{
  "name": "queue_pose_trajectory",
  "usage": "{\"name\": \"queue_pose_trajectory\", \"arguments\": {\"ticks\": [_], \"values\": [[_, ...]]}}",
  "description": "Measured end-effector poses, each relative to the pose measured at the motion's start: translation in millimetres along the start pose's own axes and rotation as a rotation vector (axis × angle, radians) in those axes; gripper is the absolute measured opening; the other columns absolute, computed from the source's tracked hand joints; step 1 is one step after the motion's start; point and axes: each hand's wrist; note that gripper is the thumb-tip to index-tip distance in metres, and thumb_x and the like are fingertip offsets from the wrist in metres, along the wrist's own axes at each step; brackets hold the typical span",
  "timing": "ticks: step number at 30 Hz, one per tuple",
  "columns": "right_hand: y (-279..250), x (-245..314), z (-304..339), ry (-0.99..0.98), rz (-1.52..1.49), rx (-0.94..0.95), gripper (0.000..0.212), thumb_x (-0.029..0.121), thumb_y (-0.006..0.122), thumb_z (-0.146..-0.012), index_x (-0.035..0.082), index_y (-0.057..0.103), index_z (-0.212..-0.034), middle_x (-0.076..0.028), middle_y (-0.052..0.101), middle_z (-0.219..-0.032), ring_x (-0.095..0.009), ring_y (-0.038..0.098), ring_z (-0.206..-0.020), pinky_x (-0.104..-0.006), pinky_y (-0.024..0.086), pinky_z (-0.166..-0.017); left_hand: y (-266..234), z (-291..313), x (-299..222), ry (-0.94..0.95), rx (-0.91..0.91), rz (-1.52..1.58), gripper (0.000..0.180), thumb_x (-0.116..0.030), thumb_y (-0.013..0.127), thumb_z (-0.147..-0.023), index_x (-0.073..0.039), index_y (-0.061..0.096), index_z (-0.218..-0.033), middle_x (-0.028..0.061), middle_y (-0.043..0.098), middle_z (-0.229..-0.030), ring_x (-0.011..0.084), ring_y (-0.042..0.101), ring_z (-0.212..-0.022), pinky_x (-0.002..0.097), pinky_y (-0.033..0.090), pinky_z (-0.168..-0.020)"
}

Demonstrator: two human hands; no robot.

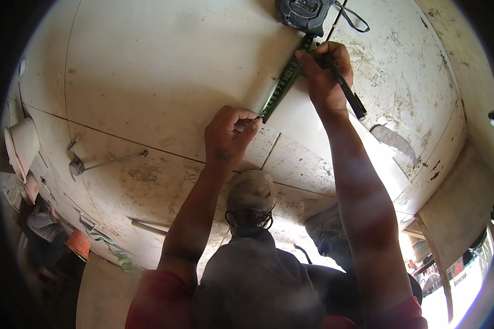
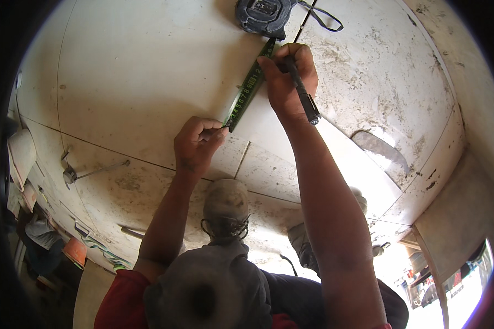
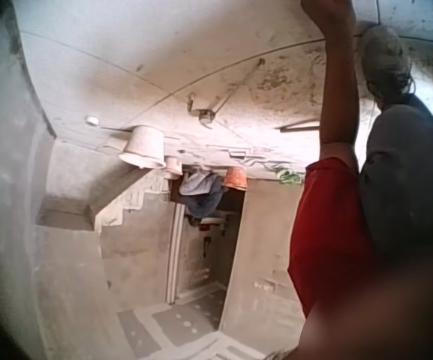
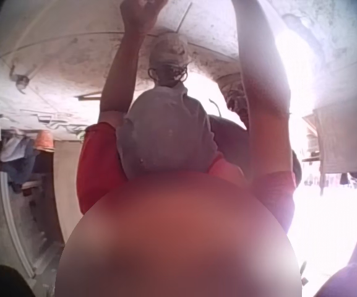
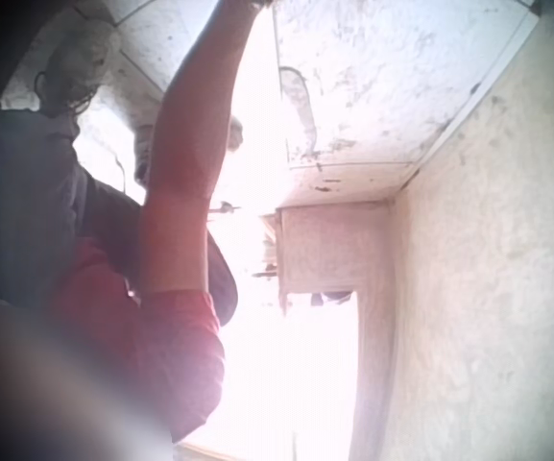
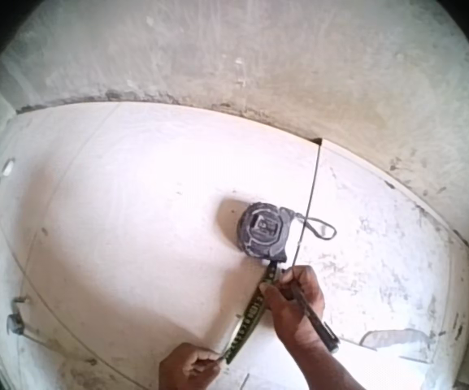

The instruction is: The person measures gaps between floor tiles and a wall using a tape measure, then marks a separate tile piece with a pen to prepare for cutting. The person handles a tape measure and a pen while kneeling on the floor.

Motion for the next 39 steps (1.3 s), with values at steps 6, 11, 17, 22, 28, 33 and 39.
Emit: {"name": "queue_pose_trajectory", "arguments": {"ticks": [6, 11, 17, 22, 28, 33, 39], "values": [[1.3, -4.0, -1.2, 0.021, -0.029, -0.019, 0.030, 0.008, 0.081, -0.077, 0.008, 0.054, -0.091, -0.003, 0.062, -0.076, -0.010, 0.058, -0.067, -0.0262, 0.050, -0.065, 0.3, 0.3, 0.8, -0.005, 0.000, 0.016, 0.013, -0.008, 0.075, -0.085, -0.002, 0.066, -0.092, 0.0082, 0.065, -0.087, 0.0134, 0.066, -0.071, 0.0269, 0.054, -0.064], [-0.8, -5.3, -0.6, 0.042, 0.003, -0.030, 0.033, 0.015, 0.083, -0.075, 0.008, 0.055, -0.090, -0.004, 0.064, -0.076, -0.013, 0.060, -0.068, -0.0286, 0.051, -0.067, 0.8, -0.6, 2.3, 0.012, 0.000, 0.023, 0.013, -0.008, 0.075, -0.085, -0.003, 0.066, -0.092, 0.0083, 0.065, -0.088, 0.0136, 0.066, -0.070, 0.0267, 0.055, -0.064], [-0.4, -5.2, -1.2, 0.028, -0.002, 0.004, 0.029, 0.005, 0.079, -0.080, 0.007, 0.052, -0.092, -0.002, 0.061, -0.076, -0.009, 0.057, -0.066, -0.0243, 0.050, -0.064, 0.5, -0.1, 1.4, -0.007, 0.006, 0.007, 0.013, -0.009, 0.075, -0.085, -0.002, 0.066, -0.093, 0.0083, 0.065, -0.089, 0.0139, 0.067, -0.072, 0.0267, 0.056, -0.065], [-1.1, -4.3, -1.3, 0.075, -0.015, -0.004, 0.032, 0.015, 0.083, -0.075, 0.008, 0.056, -0.090, -0.003, 0.064, -0.076, -0.012, 0.060, -0.069, -0.0285, 0.051, -0.068, -0.2, -0.5, 1.1, -0.004, 0.018, 0.005, 0.014, -0.009, 0.075, -0.085, -0.002, 0.065, -0.093, 0.0087, 0.065, -0.090, 0.0145, 0.068, -0.073, 0.0271, 0.056, -0.065], [-2.0, -3.6, -0.8, 0.050, -0.004, 0.002, 0.031, 0.015, 0.082, -0.075, 0.008, 0.056, -0.091, -0.003, 0.064, -0.077, -0.012, 0.060, -0.069, -0.0280, 0.051, -0.068, 0.1, -1.0, 1.3, -0.025, 0.022, 0.027, 0.013, -0.008, 0.074, -0.085, -0.002, 0.065, -0.093, 0.0087, 0.065, -0.090, 0.0145, 0.068, -0.072, 0.0270, 0.056, -0.065], [-1.5, -6.1, -1.8, 0.012, -0.019, 0.000, 0.032, 0.014, 0.082, -0.075, 0.008, 0.055, -0.091, -0.003, 0.064, -0.077, -0.011, 0.060, -0.069, -0.0275, 0.051, -0.068, -0.4, -1.4, 1.5, -0.023, 0.032, 0.033, 0.013, -0.008, 0.074, -0.085, -0.002, 0.065, -0.093, 0.0083, 0.065, -0.090, 0.0141, 0.068, -0.073, 0.0268, 0.056, -0.065], [-2.0, -6.4, -0.4, 0.044, -0.068, 0.017, 0.032, 0.011, 0.082, -0.075, 0.008, 0.055, -0.092, -0.003, 0.063, -0.077, -0.011, 0.059, -0.069, -0.0270, 0.050, -0.067, -1.2, -0.8, 2.1, -0.008, 0.037, 0.021, 0.013, -0.008, 0.074, -0.086, -0.002, 0.065, -0.093, 0.0081, 0.065, -0.090, 0.0136, 0.068, -0.073, 0.0267, 0.056, -0.065]]}}
Point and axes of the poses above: each hand's wrist, its own z-axis away from the middle knuckle, its own y-axis out of the palm, x = y × z
